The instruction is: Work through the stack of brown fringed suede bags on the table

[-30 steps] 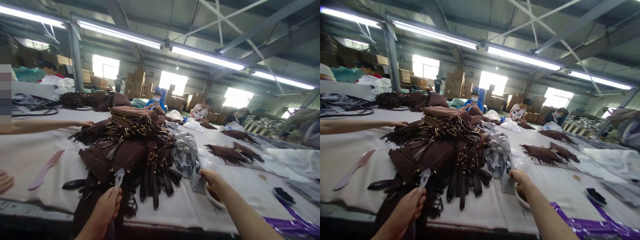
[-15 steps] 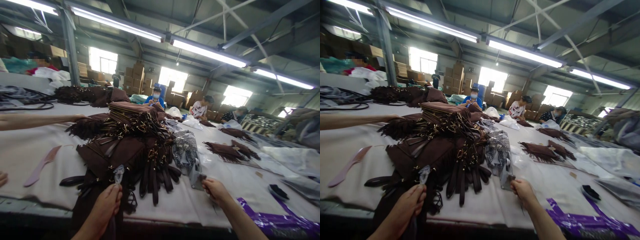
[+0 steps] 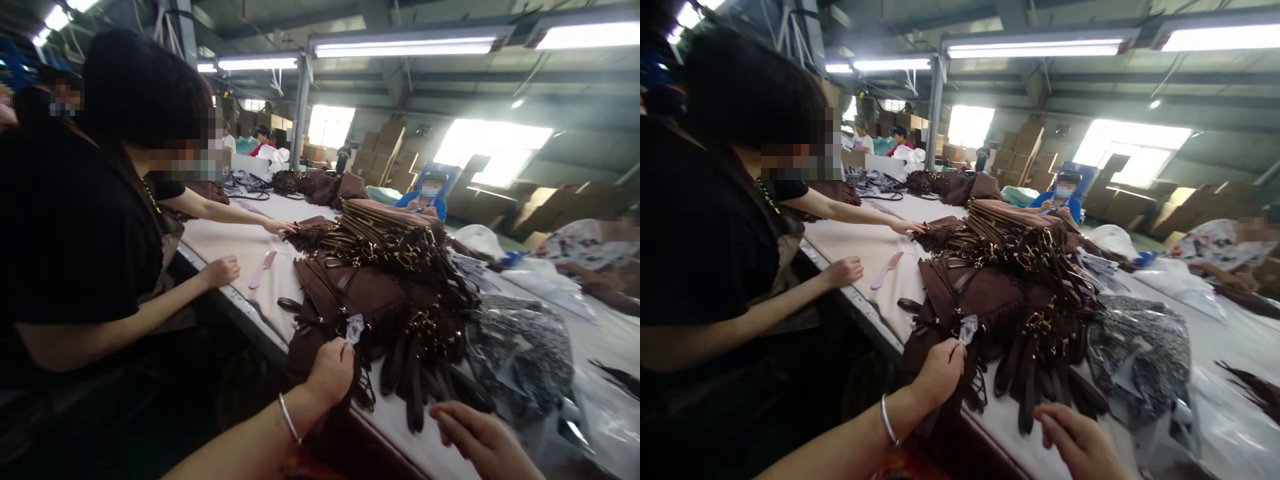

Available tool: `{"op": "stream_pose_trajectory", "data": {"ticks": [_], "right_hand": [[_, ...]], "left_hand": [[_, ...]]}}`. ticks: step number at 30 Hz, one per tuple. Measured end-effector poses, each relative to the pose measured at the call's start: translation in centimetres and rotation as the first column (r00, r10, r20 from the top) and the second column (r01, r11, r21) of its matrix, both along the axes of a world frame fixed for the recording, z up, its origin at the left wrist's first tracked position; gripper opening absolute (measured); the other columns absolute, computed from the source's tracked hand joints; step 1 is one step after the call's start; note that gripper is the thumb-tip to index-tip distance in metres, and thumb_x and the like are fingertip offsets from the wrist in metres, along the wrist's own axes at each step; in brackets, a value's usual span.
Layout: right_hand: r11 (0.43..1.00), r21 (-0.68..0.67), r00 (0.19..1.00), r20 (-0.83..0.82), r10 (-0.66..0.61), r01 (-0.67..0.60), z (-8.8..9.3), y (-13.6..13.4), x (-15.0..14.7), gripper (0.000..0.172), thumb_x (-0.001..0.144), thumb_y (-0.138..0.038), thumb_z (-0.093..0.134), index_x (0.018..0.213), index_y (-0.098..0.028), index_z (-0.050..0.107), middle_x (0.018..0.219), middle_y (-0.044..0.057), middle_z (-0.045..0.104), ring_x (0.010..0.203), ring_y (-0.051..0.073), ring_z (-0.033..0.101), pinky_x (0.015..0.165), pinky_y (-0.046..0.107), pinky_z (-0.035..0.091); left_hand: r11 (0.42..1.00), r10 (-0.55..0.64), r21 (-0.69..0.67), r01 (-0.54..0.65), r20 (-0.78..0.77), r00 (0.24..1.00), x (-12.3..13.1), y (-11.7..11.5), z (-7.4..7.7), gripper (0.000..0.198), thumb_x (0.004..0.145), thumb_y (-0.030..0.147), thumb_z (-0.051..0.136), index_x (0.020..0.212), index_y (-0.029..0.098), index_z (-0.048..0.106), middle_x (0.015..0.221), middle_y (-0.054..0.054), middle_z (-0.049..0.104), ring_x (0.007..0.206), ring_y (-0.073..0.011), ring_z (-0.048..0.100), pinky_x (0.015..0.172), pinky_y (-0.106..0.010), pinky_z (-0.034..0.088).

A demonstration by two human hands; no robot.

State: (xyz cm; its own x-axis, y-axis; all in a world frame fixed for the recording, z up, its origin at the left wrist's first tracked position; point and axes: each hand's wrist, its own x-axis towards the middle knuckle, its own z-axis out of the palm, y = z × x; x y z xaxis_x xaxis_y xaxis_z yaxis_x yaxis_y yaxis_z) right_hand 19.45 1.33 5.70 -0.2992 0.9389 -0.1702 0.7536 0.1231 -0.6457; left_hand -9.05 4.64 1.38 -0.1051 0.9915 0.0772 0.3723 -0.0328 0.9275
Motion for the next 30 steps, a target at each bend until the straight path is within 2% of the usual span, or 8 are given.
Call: {"op": "stream_pose_trajectory", "data": {"ticks": [4,6,9,14,19,22,25,30], "right_hand": [[0.998,0.039,0.986,-0.161,0.052,-0.046,3.1,3.2,-10.8,0.039,0.086,-0.048,0.047,0.067,-0.018,0.064,0.058,-0.001,0.053,0.059,0.014,0.051,0.057,0.024,0.040],[0.996,0.047,0.980,-0.184,0.081,-0.074,3.9,4.9,-14.0,0.034,0.084,-0.043,0.050,0.062,-0.018,0.061,0.055,-0.002,0.050,0.057,0.013,0.048,0.055,0.023,0.037],[0.996,-0.046,0.987,-0.145,0.067,-0.075,4.0,7.2,-16.7,0.033,0.078,-0.037,0.052,0.052,-0.018,0.052,0.048,-0.004,0.044,0.048,0.010,0.040,0.048,0.023,0.030],[0.983,-0.184,1.000,-0.021,0.002,-0.006,3.3,9.4,-18.3,0.022,0.068,-0.027,0.056,0.049,-0.017,0.053,0.038,-0.006,0.038,0.039,0.007,0.031,0.041,0.023,0.021],[0.964,-0.265,0.997,0.078,0.023,-0.002,4.1,10.3,-19.0,0.018,0.061,-0.019,0.057,0.043,-0.017,0.055,0.033,-0.006,0.037,0.036,0.006,0.028,0.039,0.022,0.018],[0.952,-0.306,0.991,0.129,0.039,0.002,4.7,10.5,-19.5,0.017,0.060,-0.018,0.056,0.043,-0.017,0.057,0.032,-0.006,0.038,0.033,0.005,0.028,0.037,0.023,0.017],[0.946,-0.323,0.986,0.164,0.040,0.015,5.1,10.5,-20.0,0.016,0.060,-0.018,0.056,0.044,-0.017,0.057,0.031,-0.006,0.038,0.031,0.006,0.028,0.036,0.023,0.015],[0.950,-0.310,0.985,0.173,0.006,0.049,5.1,10.2,-20.4,0.019,0.062,-0.018,0.057,0.043,-0.017,0.055,0.030,-0.006,0.036,0.029,0.005,0.026,0.035,0.022,0.014]], "left_hand": [[0.992,0.083,0.108,-0.057,-0.256,0.963,-0.5,-0.7,0.6,0.030,0.094,0.029,0.035,0.075,0.019,0.057,0.070,-0.006,0.064,0.064,-0.0165,0.058,0.058,-0.028,0.034],[0.988,0.114,0.138,-0.071,-0.330,0.937,-0.7,-0.9,0.6,0.030,0.095,0.029,0.034,0.078,0.019,0.057,0.074,-0.008,0.066,0.066,-0.0185,0.061,0.059,-0.029,0.035],[0.985,0.125,0.158,-0.072,-0.356,0.926,-0.7,-1.2,0.3,0.032,0.096,0.029,0.031,0.081,0.018,0.057,0.076,-0.011,0.066,0.068,-0.0208,0.062,0.059,-0.030,0.036],[0.976,0.101,0.214,-0.038,-0.292,0.951,-0.7,-1.2,-0.8,0.037,0.097,0.033,0.027,0.087,0.018,0.059,0.078,-0.015,0.065,0.069,-0.0234,0.062,0.062,-0.032,0.041],[0.977,0.099,0.205,-0.061,-0.179,0.979,-0.6,-1.3,-1.8,0.034,0.095,0.037,0.031,0.092,0.018,0.059,0.079,-0.016,0.064,0.070,-0.0246,0.062,0.066,-0.033,0.044],[0.981,0.127,0.167,-0.098,-0.174,0.976,-0.5,-1.5,-1.8,0.037,0.095,0.038,0.031,0.110,0.016,0.056,0.082,-0.017,0.065,0.072,-0.0265,0.063,0.069,-0.035,0.046],[0.980,0.153,0.161,-0.120,-0.212,0.965,-0.5,-1.8,-1.6,0.044,0.096,0.039,0.030,0.128,0.014,0.046,0.089,-0.020,0.067,0.077,-0.0293,0.065,0.071,-0.037,0.046],[0.977,0.144,0.183,-0.106,-0.209,0.967,-0.6,-1.9,-1.6,0.046,0.096,0.038,0.030,0.133,0.014,0.042,0.094,-0.021,0.067,0.080,-0.0301,0.066,0.073,-0.039,0.047]]}}
